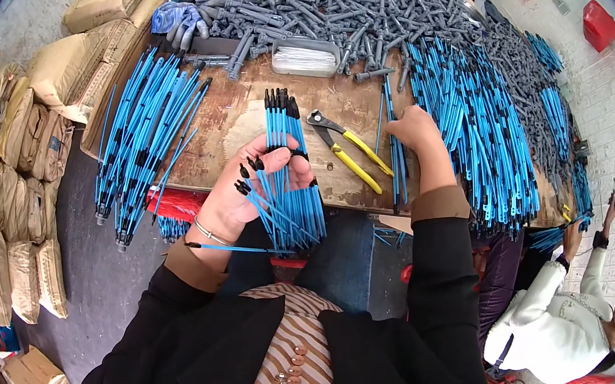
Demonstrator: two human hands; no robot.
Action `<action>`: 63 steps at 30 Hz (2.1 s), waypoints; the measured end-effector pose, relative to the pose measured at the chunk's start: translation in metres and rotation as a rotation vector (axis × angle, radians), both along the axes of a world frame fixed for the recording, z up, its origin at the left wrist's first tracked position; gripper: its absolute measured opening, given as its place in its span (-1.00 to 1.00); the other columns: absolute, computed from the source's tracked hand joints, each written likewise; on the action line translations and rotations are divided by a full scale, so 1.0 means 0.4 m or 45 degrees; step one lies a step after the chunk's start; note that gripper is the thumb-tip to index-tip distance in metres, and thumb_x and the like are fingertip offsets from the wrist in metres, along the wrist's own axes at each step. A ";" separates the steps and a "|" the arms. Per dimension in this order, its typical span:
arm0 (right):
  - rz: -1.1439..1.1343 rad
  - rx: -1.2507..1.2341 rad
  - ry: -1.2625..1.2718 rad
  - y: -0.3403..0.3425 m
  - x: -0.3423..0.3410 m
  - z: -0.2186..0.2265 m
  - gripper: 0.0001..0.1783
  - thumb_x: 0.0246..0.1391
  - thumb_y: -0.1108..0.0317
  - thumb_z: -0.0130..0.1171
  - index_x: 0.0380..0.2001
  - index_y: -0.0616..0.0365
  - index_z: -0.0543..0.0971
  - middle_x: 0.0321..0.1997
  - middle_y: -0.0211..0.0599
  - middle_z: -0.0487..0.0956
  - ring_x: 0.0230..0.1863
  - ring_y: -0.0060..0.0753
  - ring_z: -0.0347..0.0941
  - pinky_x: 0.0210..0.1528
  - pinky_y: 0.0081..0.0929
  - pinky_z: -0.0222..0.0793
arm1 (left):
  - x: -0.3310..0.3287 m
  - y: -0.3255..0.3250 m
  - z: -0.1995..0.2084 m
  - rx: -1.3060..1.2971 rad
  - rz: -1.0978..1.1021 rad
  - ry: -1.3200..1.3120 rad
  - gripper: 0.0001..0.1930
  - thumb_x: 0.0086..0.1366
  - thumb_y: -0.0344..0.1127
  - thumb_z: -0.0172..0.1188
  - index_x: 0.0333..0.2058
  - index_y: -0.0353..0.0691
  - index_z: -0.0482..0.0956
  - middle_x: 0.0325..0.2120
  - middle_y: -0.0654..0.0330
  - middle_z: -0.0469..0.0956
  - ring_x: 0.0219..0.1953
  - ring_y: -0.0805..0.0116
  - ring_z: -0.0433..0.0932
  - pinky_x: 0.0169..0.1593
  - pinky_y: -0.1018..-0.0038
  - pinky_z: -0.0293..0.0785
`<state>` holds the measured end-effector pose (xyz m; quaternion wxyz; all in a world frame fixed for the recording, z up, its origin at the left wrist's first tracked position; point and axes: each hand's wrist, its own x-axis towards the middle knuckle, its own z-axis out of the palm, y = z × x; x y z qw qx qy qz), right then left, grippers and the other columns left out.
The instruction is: The person gathers groups of wires, processes them with pliers, and secures them into bundles with rubber bands.
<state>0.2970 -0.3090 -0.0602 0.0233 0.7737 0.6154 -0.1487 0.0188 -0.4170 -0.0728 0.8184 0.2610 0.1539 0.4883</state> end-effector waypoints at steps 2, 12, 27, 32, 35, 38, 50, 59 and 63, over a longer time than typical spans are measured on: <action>-0.024 0.068 -0.002 -0.005 -0.015 0.002 -0.65 -0.15 0.27 0.12 -0.27 0.25 0.54 -0.17 0.01 0.54 -0.10 0.00 0.46 -0.08 -0.22 0.38 | -0.012 0.006 -0.009 -0.006 -0.001 -0.015 -0.77 0.20 -0.37 0.13 -0.17 -0.25 0.43 -0.40 0.10 0.58 -0.31 0.21 0.58 -0.14 0.27 0.52; -0.117 1.440 0.299 -0.106 -0.020 0.132 -0.70 0.08 0.32 0.03 -0.18 0.30 0.50 -0.45 -0.21 0.55 -0.52 -0.43 0.46 -0.42 -0.50 0.41 | -0.047 -0.018 -0.001 -0.090 0.007 -0.048 -0.78 0.21 -0.34 0.12 -0.17 -0.22 0.42 -0.38 0.09 0.57 -0.28 0.21 0.57 -0.13 0.26 0.51; 0.393 0.351 1.379 -0.464 -0.265 0.003 -0.75 0.15 0.41 -0.01 -0.15 0.31 0.47 -0.42 -0.45 0.49 -0.44 -0.66 0.41 -0.43 -0.67 0.35 | -0.039 -0.078 0.026 0.020 -0.078 -0.067 -0.79 0.16 -0.35 0.18 -0.21 -0.22 0.46 -0.42 0.10 0.59 -0.36 0.24 0.59 -0.20 0.35 0.52; 0.492 0.556 1.216 -0.557 -0.274 -0.045 -0.81 0.06 0.43 0.05 -0.24 0.25 0.47 -0.45 -0.15 0.47 -0.47 -0.21 0.42 -0.40 -0.40 0.35 | -0.014 -0.164 0.025 0.058 -0.072 0.015 -0.80 0.12 -0.43 0.20 -0.24 -0.24 0.48 -0.42 0.10 0.59 -0.38 0.26 0.60 -0.23 0.38 0.52; 0.658 0.678 0.997 -0.593 -0.261 -0.052 -0.80 0.04 0.43 0.07 -0.24 0.24 0.47 -0.40 -0.10 0.49 -0.42 -0.08 0.44 -0.36 -0.35 0.37 | -0.014 -0.236 0.039 0.062 -0.093 0.061 -0.81 0.11 -0.45 0.20 -0.25 -0.25 0.48 -0.42 0.10 0.59 -0.37 0.27 0.59 -0.24 0.40 0.52; 0.790 0.533 1.091 -0.633 -0.245 -0.036 -0.84 0.07 0.45 0.06 -0.26 0.28 0.47 -0.39 -0.14 0.51 -0.33 -0.27 0.50 -0.26 -0.48 0.39 | -0.009 -0.291 0.039 0.088 -0.126 0.130 -0.82 0.11 -0.46 0.19 -0.26 -0.25 0.49 -0.42 0.10 0.59 -0.36 0.27 0.59 -0.24 0.41 0.52; 2.111 0.096 2.504 -0.735 -0.228 0.339 -0.93 -0.04 0.55 0.07 -0.55 0.24 0.50 -0.50 -0.03 0.51 -0.58 -0.27 0.43 -0.58 -0.42 0.37 | 0.031 -0.264 0.013 0.098 0.172 0.275 -0.82 0.15 -0.47 0.16 -0.23 -0.28 0.49 -0.37 0.09 0.58 -0.32 0.35 0.56 -0.22 0.45 0.49; 2.044 0.062 2.673 -0.743 -0.271 0.325 -0.90 0.00 0.45 0.15 -0.35 0.06 0.49 -0.52 -0.17 0.49 -0.68 -0.43 0.34 -0.67 -0.56 0.16 | 0.036 -0.314 -0.064 0.073 0.130 0.396 -0.80 0.18 -0.48 0.12 -0.19 -0.27 0.48 -0.34 0.08 0.58 -0.30 0.31 0.57 -0.19 0.42 0.51; 1.968 0.434 2.415 -0.618 -0.256 0.290 -0.86 -0.08 0.56 0.08 -0.66 0.22 0.42 -0.57 -0.11 0.50 -0.64 -0.31 0.40 -0.63 -0.45 0.33 | 0.030 -0.260 -0.093 0.152 0.329 0.506 -0.82 0.20 -0.49 0.09 -0.19 -0.30 0.49 -0.34 0.09 0.58 -0.29 0.34 0.56 -0.17 0.45 0.49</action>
